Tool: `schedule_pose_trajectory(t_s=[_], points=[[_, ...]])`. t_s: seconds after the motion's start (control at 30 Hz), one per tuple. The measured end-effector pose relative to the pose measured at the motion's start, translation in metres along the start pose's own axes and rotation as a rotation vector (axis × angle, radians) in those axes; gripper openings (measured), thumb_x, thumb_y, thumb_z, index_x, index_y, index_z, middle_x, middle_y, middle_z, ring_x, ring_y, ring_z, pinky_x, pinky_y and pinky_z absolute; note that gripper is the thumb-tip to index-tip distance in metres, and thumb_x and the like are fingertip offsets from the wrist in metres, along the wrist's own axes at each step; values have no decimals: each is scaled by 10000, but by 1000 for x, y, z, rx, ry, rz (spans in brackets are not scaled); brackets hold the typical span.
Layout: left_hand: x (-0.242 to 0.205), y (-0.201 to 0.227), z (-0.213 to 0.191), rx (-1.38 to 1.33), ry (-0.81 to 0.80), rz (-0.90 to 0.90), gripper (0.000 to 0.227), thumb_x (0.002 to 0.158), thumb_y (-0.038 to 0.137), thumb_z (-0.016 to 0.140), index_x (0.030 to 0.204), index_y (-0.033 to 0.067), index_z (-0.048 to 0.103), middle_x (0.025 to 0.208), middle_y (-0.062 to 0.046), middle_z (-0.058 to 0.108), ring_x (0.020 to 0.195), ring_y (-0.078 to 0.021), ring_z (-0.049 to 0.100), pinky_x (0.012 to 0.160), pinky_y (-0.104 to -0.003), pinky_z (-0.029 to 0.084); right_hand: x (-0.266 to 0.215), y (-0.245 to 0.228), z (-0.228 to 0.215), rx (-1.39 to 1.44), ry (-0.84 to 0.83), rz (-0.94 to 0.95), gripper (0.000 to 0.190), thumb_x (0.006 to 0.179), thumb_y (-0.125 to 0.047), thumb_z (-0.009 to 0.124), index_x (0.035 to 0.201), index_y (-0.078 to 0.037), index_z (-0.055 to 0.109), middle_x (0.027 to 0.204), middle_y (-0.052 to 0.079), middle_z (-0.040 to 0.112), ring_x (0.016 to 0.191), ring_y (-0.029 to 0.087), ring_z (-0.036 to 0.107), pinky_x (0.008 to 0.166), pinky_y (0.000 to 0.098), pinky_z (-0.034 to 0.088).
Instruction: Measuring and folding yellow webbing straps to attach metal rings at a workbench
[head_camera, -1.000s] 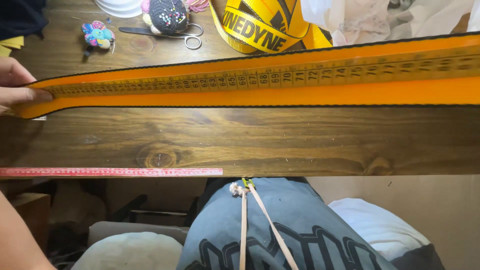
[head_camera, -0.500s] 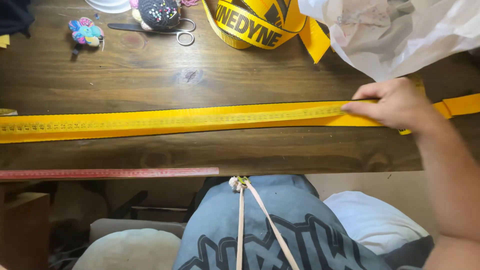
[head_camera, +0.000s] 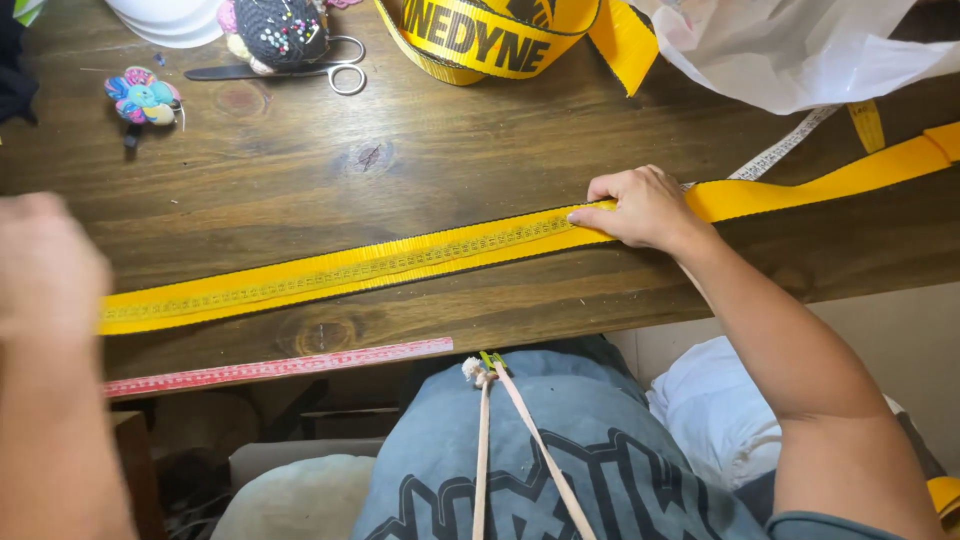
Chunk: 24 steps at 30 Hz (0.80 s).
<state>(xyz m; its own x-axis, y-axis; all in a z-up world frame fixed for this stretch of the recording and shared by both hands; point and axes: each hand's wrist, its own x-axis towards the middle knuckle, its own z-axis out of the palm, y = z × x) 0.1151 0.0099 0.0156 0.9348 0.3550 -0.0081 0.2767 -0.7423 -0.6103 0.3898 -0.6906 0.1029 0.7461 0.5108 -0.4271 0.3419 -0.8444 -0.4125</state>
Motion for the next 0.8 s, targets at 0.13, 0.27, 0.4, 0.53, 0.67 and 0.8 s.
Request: schedule_pose_trajectory(t_s=[0.13, 0.27, 0.4, 0.53, 0.67, 0.8], points=[[-39, 261, -277, -346, 518, 336, 540, 986, 267, 753, 1493, 125, 632, 1516, -120, 627, 1449, -286, 529, 1244, -486, 298, 4, 0, 12, -24, 0, -26, 401, 848, -616, 724, 876, -220, 776, 786, 163, 738, 918, 404, 711, 897, 454, 498], [-71, 405, -385, -894, 137, 607, 1230, 761, 838, 599, 1617, 24, 255, 1684, -182, 281, 1584, -303, 189, 1282, -570, 14, 19, 32, 45, -88, 130, -178, 280, 817, -492, 718, 897, -225, 743, 784, 136, 732, 876, 385, 716, 842, 481, 493], [-74, 430, -390, -835, 26, 544, 1217, 814, 902, 430, 1620, 10, 239, 1690, -193, 253, 1591, -306, 159, 1306, -509, 11, 6, 34, 27, -122, 342, -433, 496, 694, -371, 797, 1129, -227, 608, 958, 5, 654, 982, 273, 646, 920, 486, 433], [-74, 430, -393, -835, 73, 527, 1212, 796, 885, 485, 1623, 24, 273, 1683, -186, 296, 1585, -307, 203, 1307, -489, 32, -40, 113, -46, -14, 447, -565, 591, 666, -213, 802, 1225, -199, 609, 1219, -7, 654, 1203, 249, 602, 1066, 472, 374], [-75, 433, -395, -827, 86, 517, 1193, 790, 858, 497, 1619, 26, 291, 1679, -186, 311, 1580, -316, 229, 1312, -499, 63, -67, 264, -110, -99, 455, -156, 466, 766, -140, 789, 1210, -80, 660, 1195, 130, 661, 1168, 363, 628, 1011, 493, 467], [-76, 431, -393, -807, 52, 509, 1178, 803, 853, 459, 1616, 17, 289, 1688, -188, 291, 1589, -318, 211, 1320, -504, 63, -78, 302, -138, 96, 334, 294, 688, 714, -379, 932, 1224, 13, 688, 1129, 179, 667, 1103, 389, 660, 977, 478, 494]])
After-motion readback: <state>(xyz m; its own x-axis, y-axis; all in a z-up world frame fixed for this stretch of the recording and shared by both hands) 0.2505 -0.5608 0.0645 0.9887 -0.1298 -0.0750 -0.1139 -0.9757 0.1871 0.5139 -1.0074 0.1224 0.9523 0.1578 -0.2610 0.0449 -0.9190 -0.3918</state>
